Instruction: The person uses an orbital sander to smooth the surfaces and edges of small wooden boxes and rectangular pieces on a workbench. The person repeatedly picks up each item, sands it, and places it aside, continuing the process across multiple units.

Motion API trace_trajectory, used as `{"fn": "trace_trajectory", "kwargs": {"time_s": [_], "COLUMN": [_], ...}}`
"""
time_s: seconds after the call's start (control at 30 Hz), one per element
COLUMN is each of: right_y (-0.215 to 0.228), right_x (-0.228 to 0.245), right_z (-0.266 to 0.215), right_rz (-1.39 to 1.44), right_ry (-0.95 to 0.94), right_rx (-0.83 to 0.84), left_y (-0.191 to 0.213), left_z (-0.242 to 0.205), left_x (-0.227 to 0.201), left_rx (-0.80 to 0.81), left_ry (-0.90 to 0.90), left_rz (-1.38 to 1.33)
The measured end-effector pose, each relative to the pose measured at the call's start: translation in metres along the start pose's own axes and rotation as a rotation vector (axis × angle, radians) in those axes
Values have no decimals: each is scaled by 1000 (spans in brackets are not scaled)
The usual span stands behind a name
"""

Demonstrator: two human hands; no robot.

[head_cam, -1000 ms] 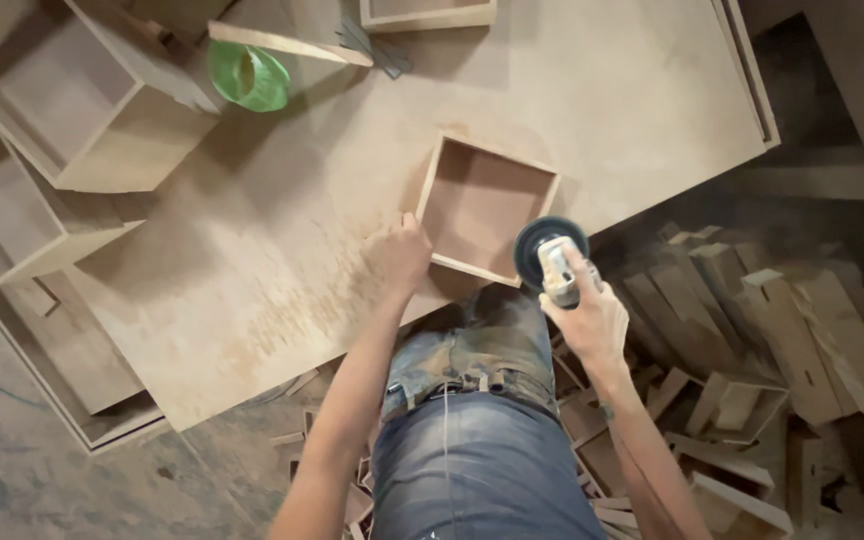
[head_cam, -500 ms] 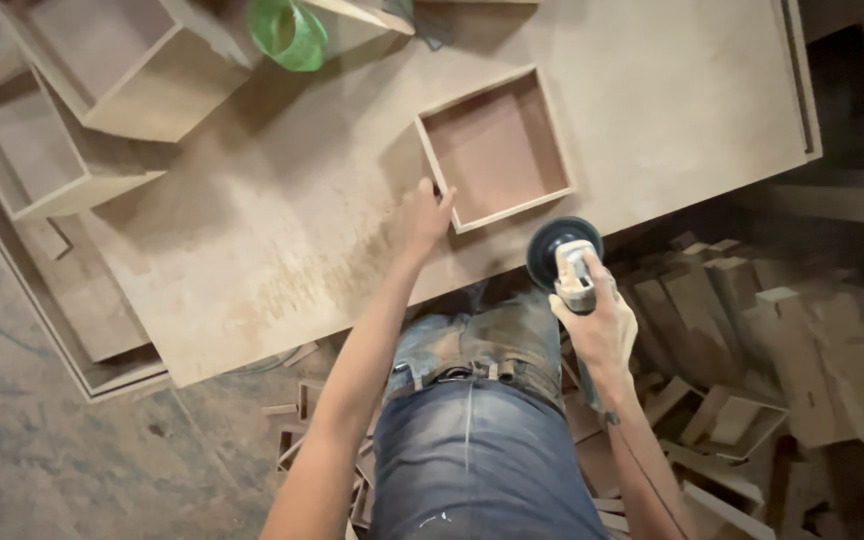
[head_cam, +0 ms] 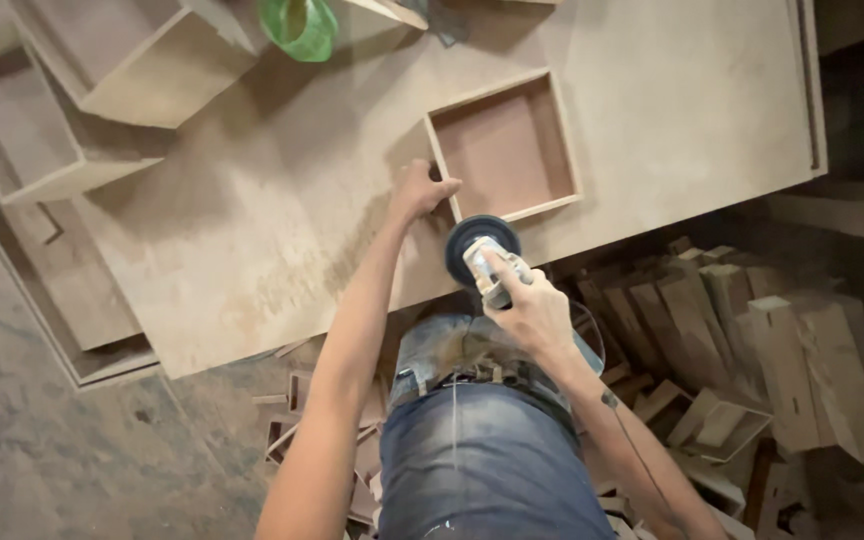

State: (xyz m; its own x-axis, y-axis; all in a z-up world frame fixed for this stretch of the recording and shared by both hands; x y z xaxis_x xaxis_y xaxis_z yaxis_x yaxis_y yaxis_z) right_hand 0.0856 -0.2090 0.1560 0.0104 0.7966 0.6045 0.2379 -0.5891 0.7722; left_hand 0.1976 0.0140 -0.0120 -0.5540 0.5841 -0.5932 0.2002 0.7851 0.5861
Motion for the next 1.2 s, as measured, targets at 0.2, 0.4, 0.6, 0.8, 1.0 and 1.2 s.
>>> {"fn": "trace_trajectory", "kwargs": {"time_s": [0.2, 0.4, 0.6, 0.8, 1.0, 1.2], "right_y": [9, 41, 76, 111, 117, 54], "right_x": [-21, -59, -96, -133, -128, -78], "right_z": [2, 13, 30, 42, 24, 9], "right_rz": [-37, -83, -127, -82, -91, 44], "right_ry": [-97, -131, -202, -380, -326, -113], "right_rx": [-15, -103, -98, -186, -223, -41], "left_y": [-1, -2, 4, -5, 4, -10], "left_z": [1, 6, -3, 18, 75, 94], "left_x": [3, -4, -19, -8, 0, 0], "left_rx": [12, 40, 78, 40, -237, -502], "left_ry": [18, 19, 85, -12, -488, -667], "left_rz": [-2, -17, 23, 124, 533, 622]}}
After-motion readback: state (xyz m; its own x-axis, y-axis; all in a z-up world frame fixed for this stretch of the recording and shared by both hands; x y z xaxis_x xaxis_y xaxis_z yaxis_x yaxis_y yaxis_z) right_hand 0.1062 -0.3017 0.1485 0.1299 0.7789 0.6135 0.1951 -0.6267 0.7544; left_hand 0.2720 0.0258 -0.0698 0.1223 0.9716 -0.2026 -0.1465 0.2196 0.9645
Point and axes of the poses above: each hand's wrist, its own z-axis towards the middle knuckle, its own y-axis out of the back of the hand, x = y × z, the point moved 5 cm from there along z, towards the middle knuckle, and after that the axes turned 12 degrees about -x, right-handed, at the moved point
